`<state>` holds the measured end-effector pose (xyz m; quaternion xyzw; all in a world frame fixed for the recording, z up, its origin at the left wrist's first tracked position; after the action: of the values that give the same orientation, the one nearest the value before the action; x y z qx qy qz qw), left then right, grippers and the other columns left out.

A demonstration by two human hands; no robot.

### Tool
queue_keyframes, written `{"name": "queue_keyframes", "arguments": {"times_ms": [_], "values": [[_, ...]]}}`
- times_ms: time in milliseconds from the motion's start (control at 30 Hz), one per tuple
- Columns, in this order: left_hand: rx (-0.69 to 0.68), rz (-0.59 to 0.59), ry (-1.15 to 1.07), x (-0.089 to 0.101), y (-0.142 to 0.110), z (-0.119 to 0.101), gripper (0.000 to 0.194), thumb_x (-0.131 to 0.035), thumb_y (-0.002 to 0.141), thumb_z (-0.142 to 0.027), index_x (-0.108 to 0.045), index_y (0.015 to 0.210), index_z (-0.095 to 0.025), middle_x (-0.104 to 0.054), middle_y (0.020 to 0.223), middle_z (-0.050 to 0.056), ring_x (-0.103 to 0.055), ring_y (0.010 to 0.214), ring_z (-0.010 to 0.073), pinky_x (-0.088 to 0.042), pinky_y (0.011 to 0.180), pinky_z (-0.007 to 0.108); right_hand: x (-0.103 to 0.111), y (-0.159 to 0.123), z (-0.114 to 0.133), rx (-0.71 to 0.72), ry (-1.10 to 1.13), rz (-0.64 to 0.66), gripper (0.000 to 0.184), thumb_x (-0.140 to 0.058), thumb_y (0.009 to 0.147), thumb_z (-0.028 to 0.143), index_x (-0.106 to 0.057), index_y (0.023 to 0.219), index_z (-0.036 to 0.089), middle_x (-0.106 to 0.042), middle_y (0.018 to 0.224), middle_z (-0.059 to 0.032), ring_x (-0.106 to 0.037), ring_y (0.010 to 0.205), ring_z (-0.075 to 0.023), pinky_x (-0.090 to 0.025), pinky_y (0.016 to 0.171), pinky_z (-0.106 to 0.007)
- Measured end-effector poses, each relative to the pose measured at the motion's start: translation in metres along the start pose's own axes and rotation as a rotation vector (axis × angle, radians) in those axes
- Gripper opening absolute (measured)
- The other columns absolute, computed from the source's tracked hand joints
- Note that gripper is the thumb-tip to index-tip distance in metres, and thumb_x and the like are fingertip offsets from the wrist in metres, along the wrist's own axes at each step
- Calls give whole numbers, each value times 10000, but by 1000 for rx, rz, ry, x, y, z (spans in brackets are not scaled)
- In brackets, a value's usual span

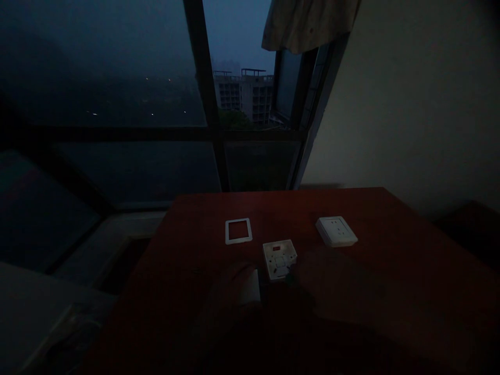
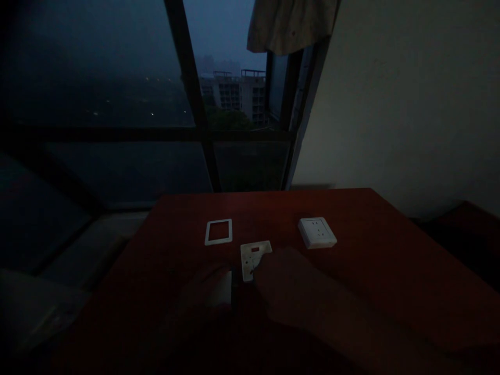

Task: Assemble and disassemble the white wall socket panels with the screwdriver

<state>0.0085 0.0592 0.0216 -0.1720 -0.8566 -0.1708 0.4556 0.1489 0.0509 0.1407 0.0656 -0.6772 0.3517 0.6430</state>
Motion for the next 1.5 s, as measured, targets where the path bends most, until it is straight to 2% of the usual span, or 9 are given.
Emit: {"name": "queue_keyframes", "arguments": {"times_ms": [200,267,367,567,767,933,1133,1400,1500], "values": [[-12,-16,37,3,0,-3,690,-721,705,-338,-436,1330,-266,-494,1348,73,-479,1208,294,-417,1019,433,-5,3,14,45,-47,39,183,-542,738,120,-708,814,113,-701,825,-161,-664,719,-270,-445,576,-316],[-32,-27,31,5,1,-4,695,-721,705,-367,-435,1331,-269,-502,1338,72,-492,1194,292,-429,1010,427,-7,4,1,20,19,-16,179,-553,726,139,-703,821,126,-700,816,-140,-658,727,-259,-437,587,-306],[-59,-20,28,2,1,-3,719,-724,702,-397,-422,1341,-266,-498,1341,79,-482,1205,293,-428,1010,429,-17,5,-30,-35,201,-61,247,-479,827,247,-700,860,143,-700,830,-119,-643,737,-222,-417,591,-281],[-46,-47,26,-5,-1,5,736,-742,685,-378,-419,1339,-276,-474,1365,72,-444,1237,297,-398,1026,461,-71,7,-62,-76,695,39,366,-401,893,403,-689,895,176,-680,765,-32,-585,628,-140,-392,521,-217],[32,-38,-59,-4,3,7,721,-764,642,-351,-467,1296,-279,-511,1316,65,-475,1200,291,-418,1007,456,-97,-8,-54,-127,907,-49,401,-404,888,468,-692,914,191,-673,751,-19,-594,684,-155,-437,615,-241],[54,-74,-111,8,10,2,662,-752,646,-360,-509,1256,-271,-470,1331,64,-455,1208,292,-410,1003,446,-105,-24,-48,-204,905,-152,436,-372,895,501,-698,957,219,-704,910,-41,-616,828,-198,-455,758,-286],[82,-130,-30,33,19,-1,600,-705,712,-353,-496,1269,-268,-475,1281,74,-484,1158,292,-443,952,422,-140,-39,-57,-383,948,-184,463,-406,866,542,-648,1117,237,-648,1162,-49,-567,1078,-245,-420,931,-353],[90,-164,70,49,37,15,530,-642,775,-341,-472,1267,-242,-479,1281,76,-462,1182,280,-406,989,440,-152,-40,-53,-443,1072,-228,479,-383,874,538,-656,1098,214,-671,1109,-53,-600,1032,-240,-444,912,-341],[43,-112,68,46,48,15,532,-628,789,-301,-448,1286,-243,-495,1289,68,-468,1184,262,-403,994,427,-152,-37,-49,-448,1062,-220,464,-382,879,518,-659,1093,213,-666,1119,-56,-595,1039,-229,-437,917,-326]]}}
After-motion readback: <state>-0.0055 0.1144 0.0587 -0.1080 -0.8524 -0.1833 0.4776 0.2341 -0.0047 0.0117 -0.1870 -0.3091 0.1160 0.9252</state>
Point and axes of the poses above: each hand's wrist, its own y-axis towards the middle knuckle, its own x-axis out of the back of the hand, z = x × y, the point moved 9 cm from there along y, towards the middle knuckle
